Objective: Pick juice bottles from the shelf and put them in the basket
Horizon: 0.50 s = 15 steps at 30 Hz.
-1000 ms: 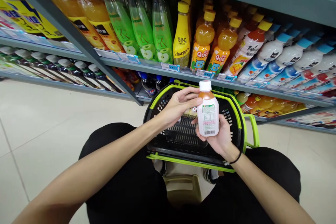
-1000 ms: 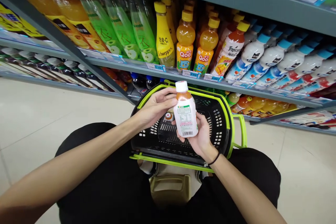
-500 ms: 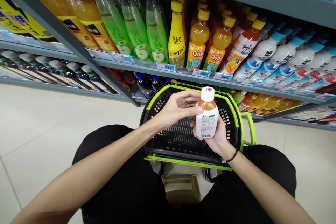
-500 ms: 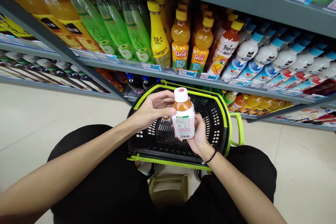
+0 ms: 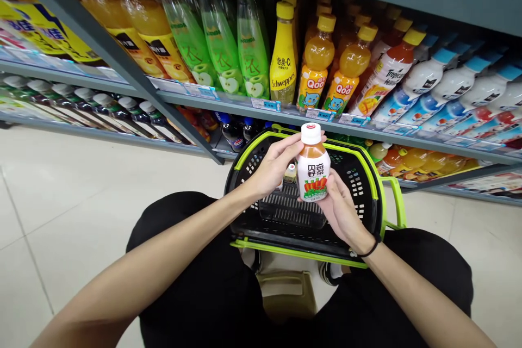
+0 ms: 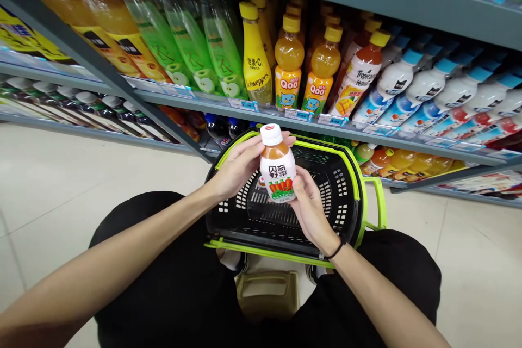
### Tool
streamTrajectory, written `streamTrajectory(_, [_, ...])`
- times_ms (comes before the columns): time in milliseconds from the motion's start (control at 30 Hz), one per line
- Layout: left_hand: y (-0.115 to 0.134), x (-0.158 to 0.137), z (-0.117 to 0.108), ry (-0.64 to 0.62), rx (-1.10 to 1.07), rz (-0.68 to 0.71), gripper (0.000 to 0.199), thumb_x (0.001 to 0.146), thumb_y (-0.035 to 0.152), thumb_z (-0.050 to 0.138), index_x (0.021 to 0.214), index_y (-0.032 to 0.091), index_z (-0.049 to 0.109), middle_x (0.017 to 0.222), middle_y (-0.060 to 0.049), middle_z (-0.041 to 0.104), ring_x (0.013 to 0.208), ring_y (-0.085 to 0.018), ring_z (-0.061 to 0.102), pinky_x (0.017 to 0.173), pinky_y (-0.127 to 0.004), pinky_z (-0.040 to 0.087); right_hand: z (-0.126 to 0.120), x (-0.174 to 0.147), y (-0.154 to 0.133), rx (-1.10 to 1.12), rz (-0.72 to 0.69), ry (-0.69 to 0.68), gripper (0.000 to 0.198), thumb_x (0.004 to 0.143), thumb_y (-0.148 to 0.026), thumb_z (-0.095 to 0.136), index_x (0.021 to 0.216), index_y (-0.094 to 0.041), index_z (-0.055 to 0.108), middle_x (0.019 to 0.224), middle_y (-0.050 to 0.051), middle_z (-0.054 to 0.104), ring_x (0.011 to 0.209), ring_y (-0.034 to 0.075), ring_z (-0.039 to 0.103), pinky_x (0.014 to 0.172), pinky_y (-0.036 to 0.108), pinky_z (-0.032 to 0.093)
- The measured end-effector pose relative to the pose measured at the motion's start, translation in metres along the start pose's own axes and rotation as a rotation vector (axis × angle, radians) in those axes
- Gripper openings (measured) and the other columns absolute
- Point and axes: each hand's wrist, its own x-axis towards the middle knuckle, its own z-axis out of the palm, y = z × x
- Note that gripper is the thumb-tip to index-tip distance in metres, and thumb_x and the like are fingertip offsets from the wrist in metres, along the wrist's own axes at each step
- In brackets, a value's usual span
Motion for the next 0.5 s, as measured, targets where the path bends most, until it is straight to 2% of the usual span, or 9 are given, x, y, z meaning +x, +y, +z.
streamTrajectory(233, [-0.0011,0.0012,0.0013,-0.008,-0.052,-0.011,0.044,0.097,0.047,0.069,0.127,0.016,0.077,0.14,-0.014,0.069,0.134,-0.032,0.062,0.113,-0.039,0.047,-0.0027,0.0008,-0.0001,-0.025,0.023,0.001,0.041,0.089,-0.046,0.084,0.119,-0.024,0.067,0.128,0.006,0.07,0.11,0.022,0.07,0.092,0.044,0.065])
streamTrajectory(500, [-0.0013,0.0007,0.0028,0.026,-0.069,-0.049,0.048,0.094,0.049,0.07,0.124,0.013,0.076,0.136,-0.017,0.07,0.127,-0.034,0.066,0.107,-0.041,0.051,-0.0056,0.0008,0.0019,0.005,0.084,0.011,0.041,0.081,-0.048,0.09,0.1,-0.02,0.066,0.107,0.003,0.074,0.094,0.019,0.071,0.084,0.04,0.066])
